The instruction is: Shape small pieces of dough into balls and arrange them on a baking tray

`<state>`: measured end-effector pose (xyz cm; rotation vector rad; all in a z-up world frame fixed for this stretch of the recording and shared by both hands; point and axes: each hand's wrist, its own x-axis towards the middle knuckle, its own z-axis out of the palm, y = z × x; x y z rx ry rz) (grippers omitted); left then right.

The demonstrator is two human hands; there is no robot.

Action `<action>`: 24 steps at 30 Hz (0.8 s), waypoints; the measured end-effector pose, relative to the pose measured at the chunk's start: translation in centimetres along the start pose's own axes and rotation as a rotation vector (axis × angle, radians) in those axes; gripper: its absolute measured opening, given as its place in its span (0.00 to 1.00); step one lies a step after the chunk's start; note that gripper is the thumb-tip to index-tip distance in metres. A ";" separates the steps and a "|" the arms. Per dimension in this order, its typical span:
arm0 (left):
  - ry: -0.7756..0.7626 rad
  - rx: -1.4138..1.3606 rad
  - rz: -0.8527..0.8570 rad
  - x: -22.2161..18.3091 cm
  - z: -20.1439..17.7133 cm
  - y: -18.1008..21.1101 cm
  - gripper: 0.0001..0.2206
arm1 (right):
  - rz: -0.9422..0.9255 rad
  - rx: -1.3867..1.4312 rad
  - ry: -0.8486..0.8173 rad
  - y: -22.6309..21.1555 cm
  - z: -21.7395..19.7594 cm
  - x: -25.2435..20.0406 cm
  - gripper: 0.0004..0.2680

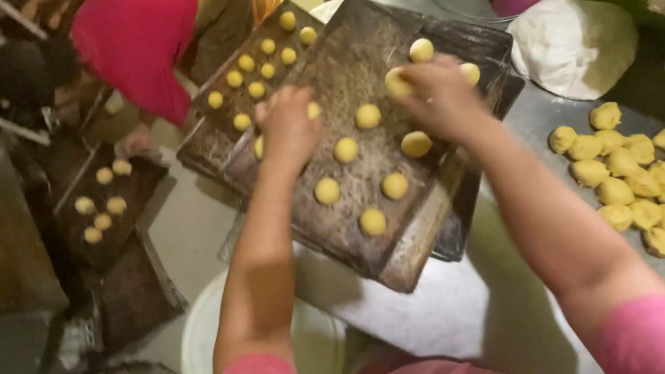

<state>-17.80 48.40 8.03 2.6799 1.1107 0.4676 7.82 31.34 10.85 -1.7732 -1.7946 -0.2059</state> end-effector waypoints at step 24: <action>-0.508 -0.121 0.636 -4.9 14.9 42.5 0.29 | 0.902 -0.036 0.370 1.3 -14.3 -39.4 0.09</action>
